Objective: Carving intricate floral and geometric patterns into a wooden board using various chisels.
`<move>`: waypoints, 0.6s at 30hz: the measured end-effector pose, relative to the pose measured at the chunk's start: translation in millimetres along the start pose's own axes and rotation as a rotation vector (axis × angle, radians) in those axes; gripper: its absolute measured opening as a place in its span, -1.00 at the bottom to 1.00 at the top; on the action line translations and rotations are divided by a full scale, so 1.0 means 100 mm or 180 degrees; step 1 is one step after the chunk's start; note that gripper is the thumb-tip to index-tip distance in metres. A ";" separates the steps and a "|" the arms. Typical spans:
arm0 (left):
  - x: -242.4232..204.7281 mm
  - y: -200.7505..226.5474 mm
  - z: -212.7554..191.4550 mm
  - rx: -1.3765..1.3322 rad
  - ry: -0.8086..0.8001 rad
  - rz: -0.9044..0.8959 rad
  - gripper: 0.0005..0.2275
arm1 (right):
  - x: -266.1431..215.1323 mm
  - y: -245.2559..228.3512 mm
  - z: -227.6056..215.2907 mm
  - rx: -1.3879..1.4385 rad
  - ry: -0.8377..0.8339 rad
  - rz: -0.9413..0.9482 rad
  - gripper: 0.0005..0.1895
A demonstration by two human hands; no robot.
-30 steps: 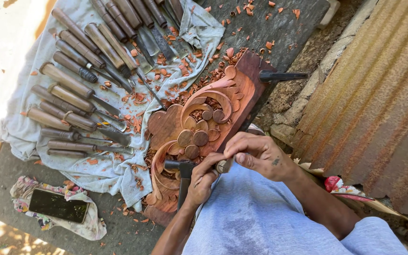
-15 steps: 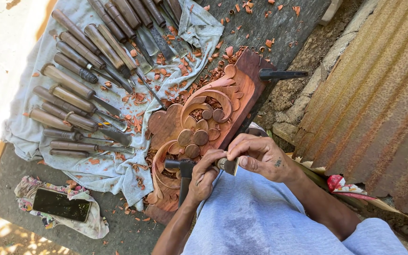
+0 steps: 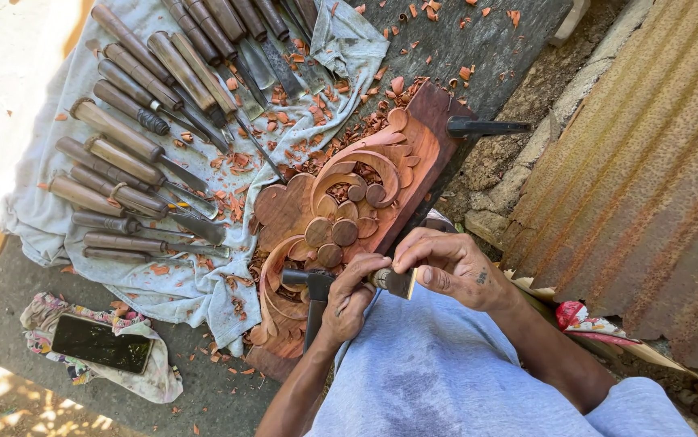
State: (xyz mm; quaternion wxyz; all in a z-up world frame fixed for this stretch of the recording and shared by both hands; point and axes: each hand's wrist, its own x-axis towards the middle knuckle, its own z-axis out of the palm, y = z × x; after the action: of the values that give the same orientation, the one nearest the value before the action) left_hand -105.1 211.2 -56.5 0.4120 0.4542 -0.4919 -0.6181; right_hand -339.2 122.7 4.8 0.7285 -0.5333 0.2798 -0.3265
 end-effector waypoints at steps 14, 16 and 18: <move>0.03 0.29 0.06 0.0902 0.0314 0.0651 -0.55 | -0.23 0.27 -0.03 0.1288 0.0146 -0.0043 -0.51; 0.05 0.36 0.06 0.1077 0.0403 0.0708 -0.54 | -0.24 0.26 -0.02 0.1338 0.0202 -0.0038 -0.53; 0.07 0.44 0.07 0.1433 0.0544 0.0928 -0.55 | -0.23 0.22 -0.01 0.1415 0.0323 0.0001 -0.55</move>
State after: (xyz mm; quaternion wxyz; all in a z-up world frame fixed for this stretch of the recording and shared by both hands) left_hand -110.4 198.4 -13.4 0.4252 0.5092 -0.6405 -0.3869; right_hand -350.5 145.0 -14.8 0.8131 -0.3424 0.2373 -0.4064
